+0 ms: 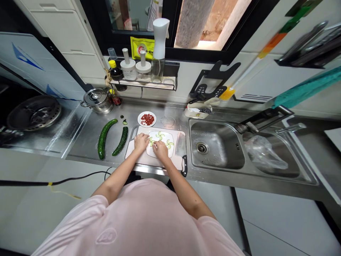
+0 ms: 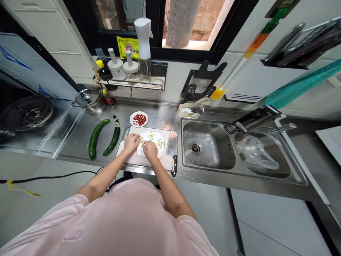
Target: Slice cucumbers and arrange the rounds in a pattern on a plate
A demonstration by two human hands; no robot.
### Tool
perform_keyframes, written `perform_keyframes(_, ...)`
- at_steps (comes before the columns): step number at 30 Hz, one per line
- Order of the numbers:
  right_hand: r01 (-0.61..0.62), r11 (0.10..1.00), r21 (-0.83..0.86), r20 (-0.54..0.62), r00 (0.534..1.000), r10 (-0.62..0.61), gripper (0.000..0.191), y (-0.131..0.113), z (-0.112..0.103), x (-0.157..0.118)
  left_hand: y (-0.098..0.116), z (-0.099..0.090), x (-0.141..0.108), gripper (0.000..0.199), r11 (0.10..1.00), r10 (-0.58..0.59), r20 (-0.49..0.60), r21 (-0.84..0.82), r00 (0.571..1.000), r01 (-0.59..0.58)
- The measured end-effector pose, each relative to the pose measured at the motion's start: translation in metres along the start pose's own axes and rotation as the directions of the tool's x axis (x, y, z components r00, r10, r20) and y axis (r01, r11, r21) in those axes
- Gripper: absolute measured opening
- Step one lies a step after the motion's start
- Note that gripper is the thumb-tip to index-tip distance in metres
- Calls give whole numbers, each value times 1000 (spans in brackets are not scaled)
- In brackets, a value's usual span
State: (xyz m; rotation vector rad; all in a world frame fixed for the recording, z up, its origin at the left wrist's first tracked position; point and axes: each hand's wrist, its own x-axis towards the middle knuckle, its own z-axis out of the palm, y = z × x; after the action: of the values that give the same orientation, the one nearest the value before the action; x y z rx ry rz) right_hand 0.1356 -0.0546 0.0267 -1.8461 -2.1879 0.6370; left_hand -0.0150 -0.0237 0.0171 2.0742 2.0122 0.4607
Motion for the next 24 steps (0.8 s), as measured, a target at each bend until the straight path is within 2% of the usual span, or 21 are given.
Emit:
perform_keyframes(7, -13, 998, 59, -50, 999, 16, 29, 9, -11, -11, -12, -4, 28, 28, 980, -186, -78, -79, 979, 180)
perform_keyframes(14, 20, 984, 177, -176, 984, 12, 26, 28, -15, -24, -28, -8, 70, 29, 958, -282, -44, -64, 958, 279)
perform_keyframes(18, 43, 973, 229, -241, 970, 14, 24, 37, -18, -29, -31, -12, 90, 30, 957, -289, -11, -12, 957, 289)
perform_keyframes(24, 33, 968, 250, -250, 968, 31, 21, 40, -22, -31, -31, -11, 116, 36, 974, -221, 51, 53, 974, 219)
